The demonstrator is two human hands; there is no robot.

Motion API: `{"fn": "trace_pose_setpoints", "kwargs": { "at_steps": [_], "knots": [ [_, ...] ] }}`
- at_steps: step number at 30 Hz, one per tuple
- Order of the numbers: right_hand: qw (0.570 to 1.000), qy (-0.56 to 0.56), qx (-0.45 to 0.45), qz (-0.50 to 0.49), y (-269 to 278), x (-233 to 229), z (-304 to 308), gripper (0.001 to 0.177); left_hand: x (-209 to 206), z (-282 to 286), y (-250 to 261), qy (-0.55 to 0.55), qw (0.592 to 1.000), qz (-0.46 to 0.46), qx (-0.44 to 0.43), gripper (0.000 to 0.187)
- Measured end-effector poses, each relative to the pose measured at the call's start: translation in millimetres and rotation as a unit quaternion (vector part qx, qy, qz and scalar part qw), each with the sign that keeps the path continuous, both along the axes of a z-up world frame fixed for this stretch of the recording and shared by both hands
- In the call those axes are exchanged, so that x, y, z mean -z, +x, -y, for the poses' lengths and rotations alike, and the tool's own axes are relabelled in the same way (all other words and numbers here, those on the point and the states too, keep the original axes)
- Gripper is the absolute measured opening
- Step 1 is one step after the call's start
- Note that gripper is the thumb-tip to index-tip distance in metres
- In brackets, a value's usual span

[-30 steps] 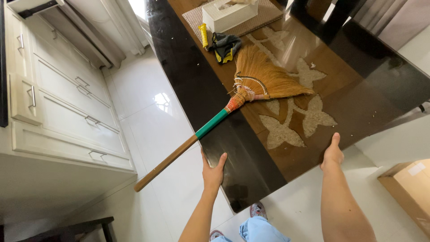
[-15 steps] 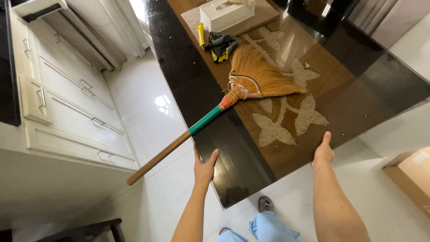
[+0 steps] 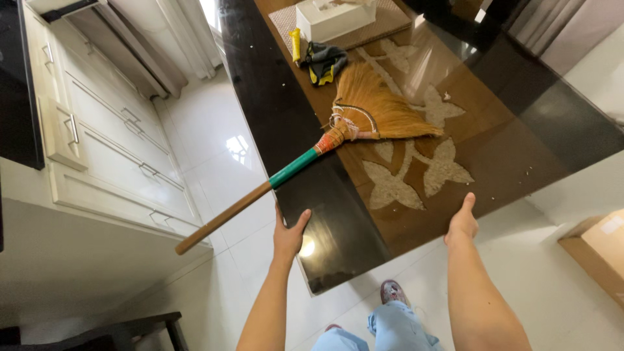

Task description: The person moves several dark wooden chairs one at a time, repositioning them around a dining table and near a counter. The person handles the chairs by the backrest and seat, sliding them into place.

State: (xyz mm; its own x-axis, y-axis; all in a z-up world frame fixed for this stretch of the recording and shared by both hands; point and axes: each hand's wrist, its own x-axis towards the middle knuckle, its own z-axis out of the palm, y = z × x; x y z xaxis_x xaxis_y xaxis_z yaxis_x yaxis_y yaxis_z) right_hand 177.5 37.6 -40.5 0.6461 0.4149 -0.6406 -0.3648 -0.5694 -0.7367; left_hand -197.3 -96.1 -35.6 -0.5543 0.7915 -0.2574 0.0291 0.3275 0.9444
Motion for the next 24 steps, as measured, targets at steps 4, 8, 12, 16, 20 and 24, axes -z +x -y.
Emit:
{"fn": "trace_pose_setpoints", "kwargs": {
  "at_steps": [4, 8, 12, 16, 20, 24],
  "knots": [
    [1.000, 0.020, -0.001, 0.013, -12, 11, 3, 0.094, 5, 1, -17, 0.013, 1.000, -0.027, 0.002, 0.103],
    [1.000, 0.016, -0.003, 0.021, -9, 15, 3, 0.095, -10, 2, -18, -0.041, 0.999, 0.001, 0.005, 0.105],
    [0.999, 0.032, 0.002, 0.000, -12, 12, 4, 0.092, -15, 2, -19, -0.059, 0.998, -0.002, 0.006, 0.104],
    [0.998, 0.056, -0.009, -0.032, -11, 9, 7, 0.089, -13, 4, -17, -0.024, 1.000, -0.004, 0.006, 0.102],
    [0.994, 0.055, -0.067, -0.068, -1, 7, 7, 0.088, -16, 3, -14, -0.043, 0.999, -0.001, 0.004, 0.101],
    [0.989, 0.023, -0.132, -0.062, 10, 14, 9, 0.088, -21, 4, -13, -0.055, 0.998, -0.013, -0.005, 0.103]
  ]
}}
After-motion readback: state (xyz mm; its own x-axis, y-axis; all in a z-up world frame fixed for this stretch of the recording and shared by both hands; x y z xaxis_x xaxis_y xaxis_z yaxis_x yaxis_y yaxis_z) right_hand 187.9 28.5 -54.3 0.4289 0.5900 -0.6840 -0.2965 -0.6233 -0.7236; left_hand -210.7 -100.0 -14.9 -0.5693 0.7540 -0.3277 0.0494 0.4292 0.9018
